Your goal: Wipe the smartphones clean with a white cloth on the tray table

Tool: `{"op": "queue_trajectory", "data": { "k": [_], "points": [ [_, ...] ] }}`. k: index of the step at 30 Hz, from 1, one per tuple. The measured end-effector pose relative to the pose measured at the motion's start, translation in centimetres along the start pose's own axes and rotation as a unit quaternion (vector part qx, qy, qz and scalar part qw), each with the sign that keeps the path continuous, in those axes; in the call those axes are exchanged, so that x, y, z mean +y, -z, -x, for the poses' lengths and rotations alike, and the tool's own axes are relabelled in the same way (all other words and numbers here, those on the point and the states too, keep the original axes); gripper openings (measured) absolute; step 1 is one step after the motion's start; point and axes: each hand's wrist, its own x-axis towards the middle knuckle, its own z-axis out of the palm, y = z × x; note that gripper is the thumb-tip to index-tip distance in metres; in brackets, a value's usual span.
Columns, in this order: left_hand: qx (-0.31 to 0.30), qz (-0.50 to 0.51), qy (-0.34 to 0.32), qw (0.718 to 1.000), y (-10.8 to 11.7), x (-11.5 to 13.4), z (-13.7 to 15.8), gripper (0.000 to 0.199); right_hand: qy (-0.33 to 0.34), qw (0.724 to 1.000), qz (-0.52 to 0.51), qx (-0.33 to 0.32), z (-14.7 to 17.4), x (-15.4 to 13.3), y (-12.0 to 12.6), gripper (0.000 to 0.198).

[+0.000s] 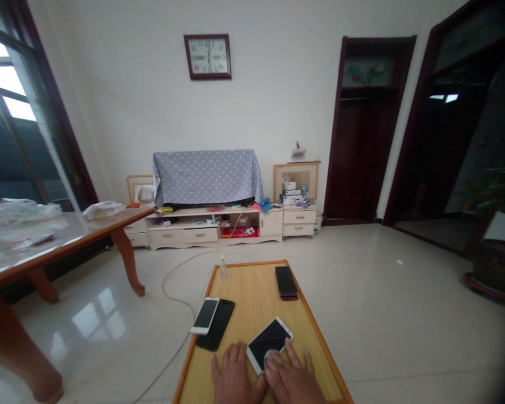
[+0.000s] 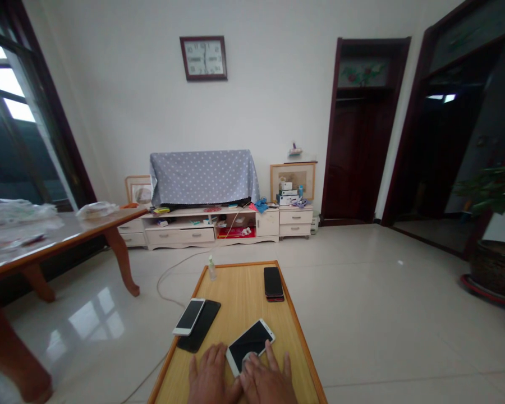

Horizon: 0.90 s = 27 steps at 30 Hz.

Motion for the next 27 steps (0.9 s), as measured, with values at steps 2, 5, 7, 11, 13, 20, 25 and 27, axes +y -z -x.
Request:
{"op": "queue_trajectory", "data": {
  "k": [2, 5, 7, 11, 13, 20, 25, 27],
  "points": [
    [0.004, 0.001, 0.001, 1.000, -0.1, 0.1, 0.0, 0.077, -0.043, 0.998, 0.012, 0.036, -0.4, 1.4, 0.5, 0.061],
    [0.011, 0.001, 0.004, 1.000, -0.4, 0.1, 0.0, 0.077, -0.094, 0.993, 0.031, 0.071, -0.8, 2.8, 1.1, 0.062],
    [0.017, 0.005, 0.003, 1.000, -0.6, 0.0, 0.0, 0.076, -0.085, 0.994, 0.034, 0.067, -0.7, 2.2, 1.0, 0.062],
    [0.016, 0.017, -0.007, 1.000, -0.7, -0.4, 0.0, 0.073, 0.011, 1.000, 0.004, 0.006, 0.0, -0.7, -0.1, 0.057],
    [0.019, 0.015, -0.010, 1.000, -0.7, -0.5, 0.0, 0.071, 0.035, 0.999, -0.004, 0.000, 0.1, -1.2, -0.3, 0.055],
    [0.053, 0.009, -0.017, 0.998, -1.5, -0.6, 0.0, 0.074, -0.091, 0.992, 0.039, 0.081, -1.1, 1.9, 1.3, 0.062],
    [0.071, 0.020, -0.028, 0.997, -1.9, -0.8, 0.0, 0.069, -0.001, 0.999, 0.002, 0.039, -0.4, 0.1, 0.0, 0.061],
    [0.072, 0.026, -0.031, 0.997, -1.6, -0.7, 0.2, 0.068, 0.024, 0.999, -0.007, 0.022, -0.3, -0.4, -0.2, 0.059]
  ]
}}
